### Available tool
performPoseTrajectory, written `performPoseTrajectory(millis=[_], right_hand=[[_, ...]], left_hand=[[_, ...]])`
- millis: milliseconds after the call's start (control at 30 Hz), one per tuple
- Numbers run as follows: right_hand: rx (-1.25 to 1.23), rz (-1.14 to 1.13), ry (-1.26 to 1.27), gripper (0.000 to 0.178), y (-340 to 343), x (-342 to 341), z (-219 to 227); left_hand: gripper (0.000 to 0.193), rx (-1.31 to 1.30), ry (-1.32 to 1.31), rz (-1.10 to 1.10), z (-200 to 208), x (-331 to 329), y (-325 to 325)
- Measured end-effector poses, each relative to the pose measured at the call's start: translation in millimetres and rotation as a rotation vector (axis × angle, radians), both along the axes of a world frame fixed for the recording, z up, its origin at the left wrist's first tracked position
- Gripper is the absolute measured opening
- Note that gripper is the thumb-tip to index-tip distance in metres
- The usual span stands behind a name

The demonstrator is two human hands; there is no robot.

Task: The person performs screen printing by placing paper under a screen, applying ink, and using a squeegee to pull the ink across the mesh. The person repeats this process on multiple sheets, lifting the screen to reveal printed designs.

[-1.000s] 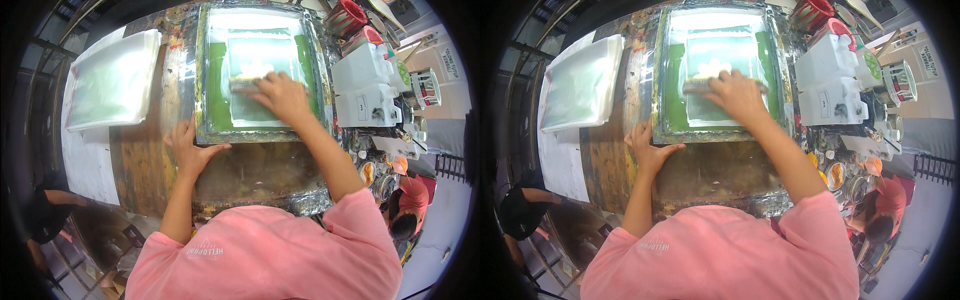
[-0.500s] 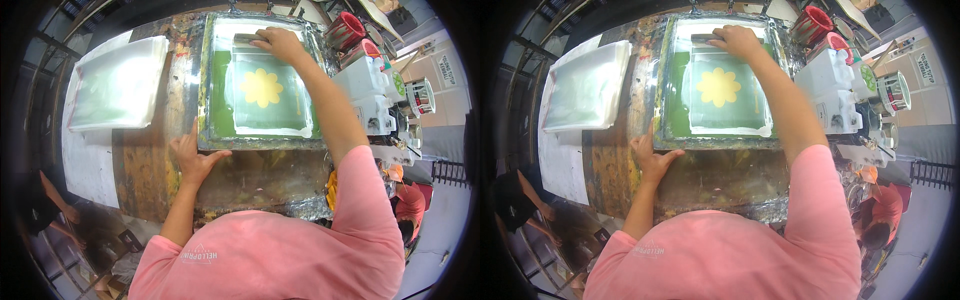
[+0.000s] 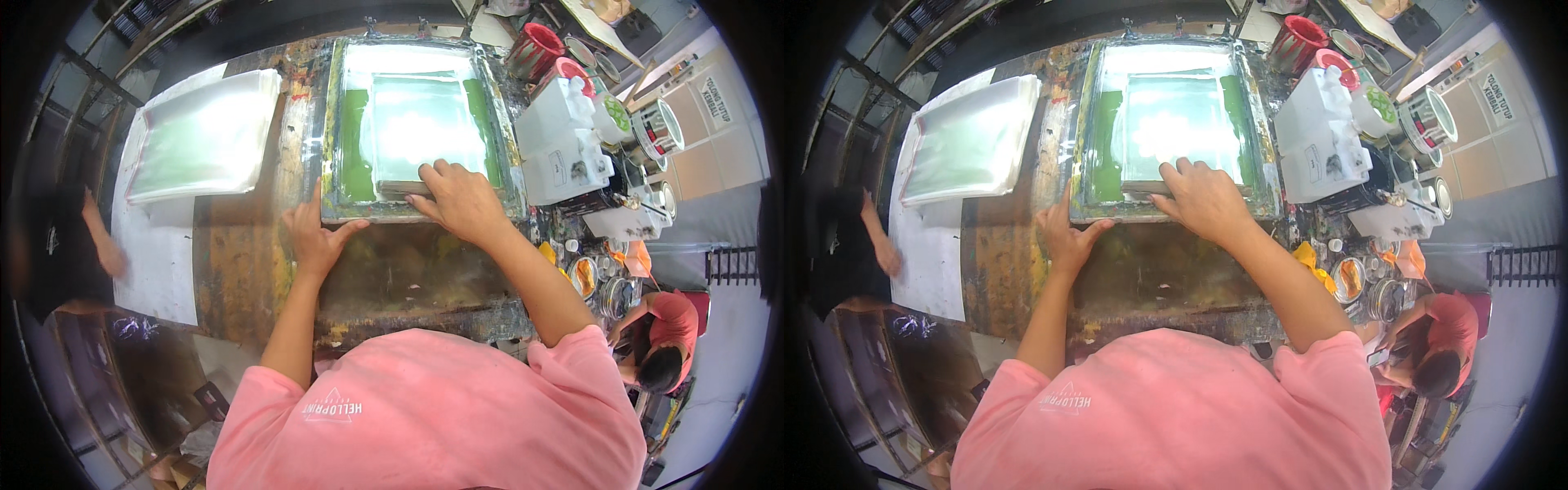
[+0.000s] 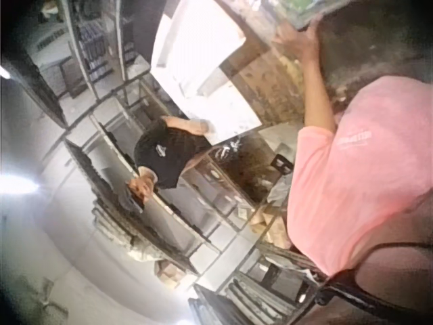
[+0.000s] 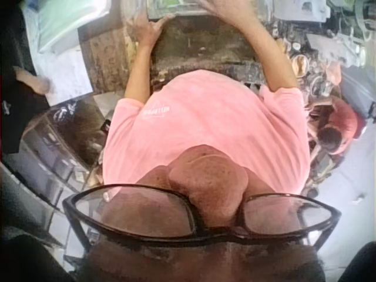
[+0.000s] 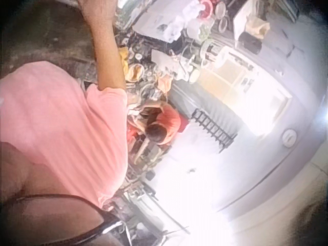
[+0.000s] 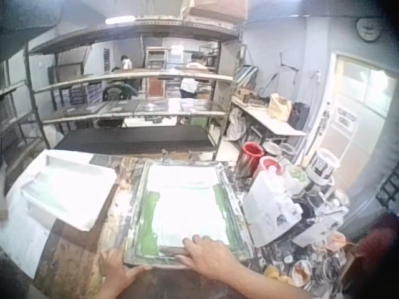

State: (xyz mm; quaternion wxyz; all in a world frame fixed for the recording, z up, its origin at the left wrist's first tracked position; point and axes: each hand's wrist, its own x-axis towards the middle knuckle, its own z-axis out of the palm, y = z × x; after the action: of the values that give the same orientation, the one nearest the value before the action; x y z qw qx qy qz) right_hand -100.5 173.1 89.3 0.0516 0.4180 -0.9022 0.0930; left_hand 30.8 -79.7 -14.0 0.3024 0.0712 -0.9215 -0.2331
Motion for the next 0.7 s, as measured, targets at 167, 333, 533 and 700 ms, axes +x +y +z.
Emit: performPoseTrajectory(millis=[167, 333, 533, 700], right_hand=[[-0.161, 0.049, 0.166, 0.033, 4, 15, 43], [-0.378, -0.023, 0.613, 0.032, -16, -29, 97], [-0.426, -0.033, 0.555, 0.046, -35, -59, 160], [-0.401, -0.051, 0.523, 0.049, -38, -82, 182]], left_hand=[[0.1, 0.536, 0.117, -0.046, 28, -11, 18], [0.091, 0.624, 0.27, -0.073, 109, -48, 24], [0.076, -0.094, -0.192, 0.254, 25, -30, -10], [0.048, -0.158, -0.328, 0.249, 2, -17, 5]])
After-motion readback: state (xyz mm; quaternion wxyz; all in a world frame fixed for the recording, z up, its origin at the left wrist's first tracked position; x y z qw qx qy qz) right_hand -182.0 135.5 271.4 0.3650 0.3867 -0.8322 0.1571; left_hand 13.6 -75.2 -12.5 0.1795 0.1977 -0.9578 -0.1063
